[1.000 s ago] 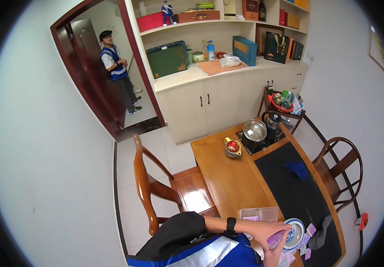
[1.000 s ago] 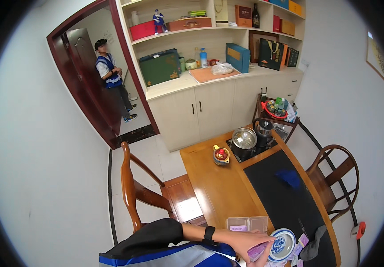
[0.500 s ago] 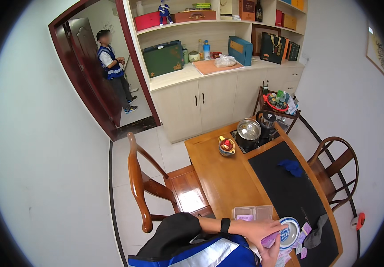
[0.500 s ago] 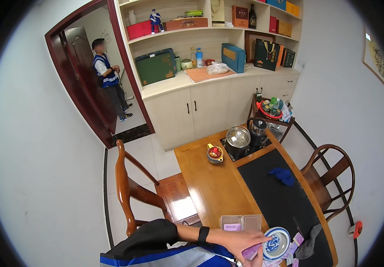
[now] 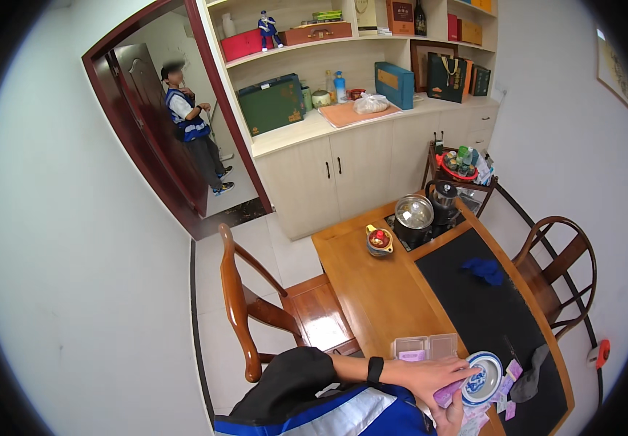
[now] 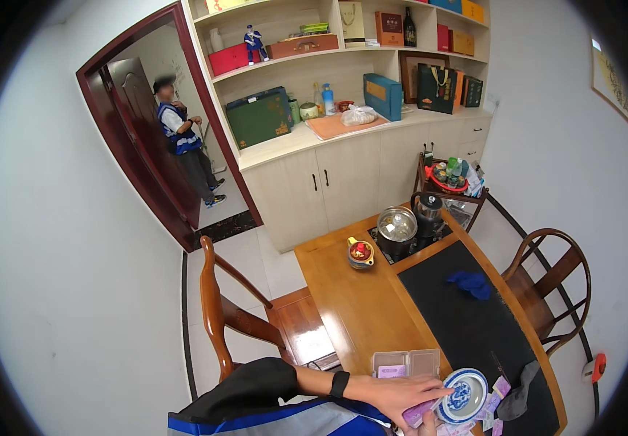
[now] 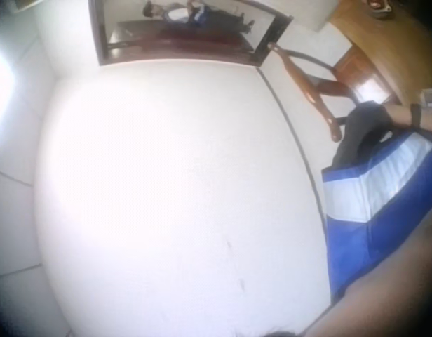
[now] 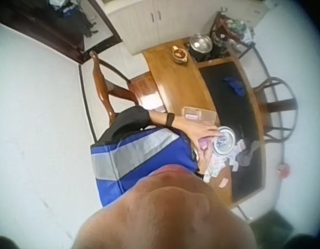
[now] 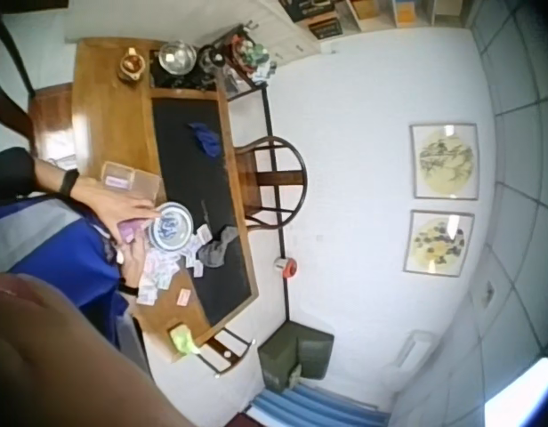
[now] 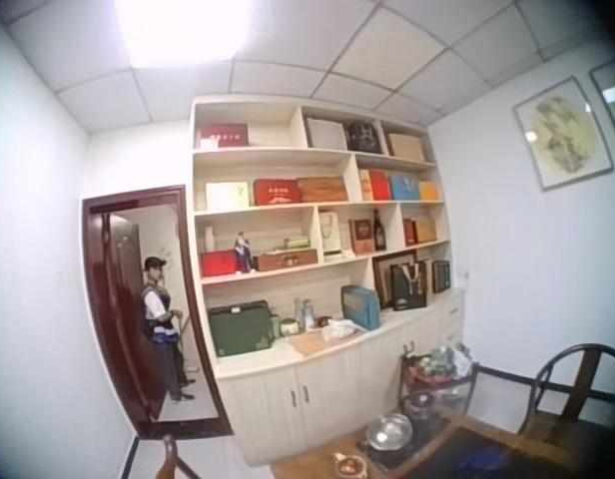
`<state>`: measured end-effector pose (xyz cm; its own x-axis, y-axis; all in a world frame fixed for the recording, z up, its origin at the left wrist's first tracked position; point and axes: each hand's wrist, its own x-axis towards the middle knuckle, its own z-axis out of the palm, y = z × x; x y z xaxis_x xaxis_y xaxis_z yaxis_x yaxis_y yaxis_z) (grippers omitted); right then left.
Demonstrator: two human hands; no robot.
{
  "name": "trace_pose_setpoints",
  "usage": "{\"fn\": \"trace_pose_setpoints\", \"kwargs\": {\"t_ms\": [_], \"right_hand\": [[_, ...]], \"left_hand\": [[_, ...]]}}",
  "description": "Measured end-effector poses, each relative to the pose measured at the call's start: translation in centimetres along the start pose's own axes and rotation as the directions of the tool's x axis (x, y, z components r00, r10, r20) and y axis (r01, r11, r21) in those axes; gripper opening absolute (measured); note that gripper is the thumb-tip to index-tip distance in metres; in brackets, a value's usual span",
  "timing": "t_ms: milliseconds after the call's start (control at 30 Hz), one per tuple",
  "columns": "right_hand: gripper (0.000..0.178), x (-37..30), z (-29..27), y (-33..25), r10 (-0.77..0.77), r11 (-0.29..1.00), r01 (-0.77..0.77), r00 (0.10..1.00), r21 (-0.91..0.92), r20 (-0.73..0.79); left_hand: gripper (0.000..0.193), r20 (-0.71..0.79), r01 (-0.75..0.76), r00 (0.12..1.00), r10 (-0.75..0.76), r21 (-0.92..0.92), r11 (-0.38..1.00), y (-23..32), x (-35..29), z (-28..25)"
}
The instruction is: The recorder is sorting and counting stacks of paper currency on a wooden table.
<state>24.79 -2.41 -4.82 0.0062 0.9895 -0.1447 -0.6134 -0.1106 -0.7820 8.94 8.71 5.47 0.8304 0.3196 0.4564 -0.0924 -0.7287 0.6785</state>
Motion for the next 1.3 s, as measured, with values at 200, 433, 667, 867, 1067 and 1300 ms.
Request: {"fn": "trace_pose_setpoints", "kwargs": {"t_ms": [200,433,667,867,1067,1300], "right_hand": [[0.054,0.2,1.0,-0.7,0.153,0.945,-0.141,0.988,0.296,-0.02],[0.049,1.1,2.4,-2.5,0.255,0.916,-0.214,0.964,0.339,-0.08],[0.043,0.9,3.6,-3.0,0.295,0.92,-0.247,0.948,0.304,-0.123],[0.038,-1.3,4.6,-4.2,0.316,0.923,-0.245,0.923,0.297,-0.22],[0.047,0.0,5.0,-2.9,0.4,0.897,-0.316,0.876,0.308,-0.269],[0.037,0.9,8.7,-3.3,0.211,0.973,-0.18,0.946,0.146,-0.246]], "left_hand": [[0.102,0.109,0.04,0.994,-0.024,-0.147,0.988,0.0,0.2,0.2],[0.103,0.197,-0.03,0.979,0.058,-0.139,0.99,-0.4,0.3,-0.1],[0.104,0.148,-0.041,0.987,0.065,-0.157,0.987,-0.6,-0.5,0.1],[0.102,0.144,-0.009,0.989,0.04,-0.21,0.978,-0.3,-0.9,1.0],[0.07,0.099,-0.084,0.989,0.108,-0.216,0.973,-1.1,-1.0,-0.9],[0.085,0.165,0.17,0.974,-0.154,-0.089,0.981,0.4,-1.9,-2.5]]}}
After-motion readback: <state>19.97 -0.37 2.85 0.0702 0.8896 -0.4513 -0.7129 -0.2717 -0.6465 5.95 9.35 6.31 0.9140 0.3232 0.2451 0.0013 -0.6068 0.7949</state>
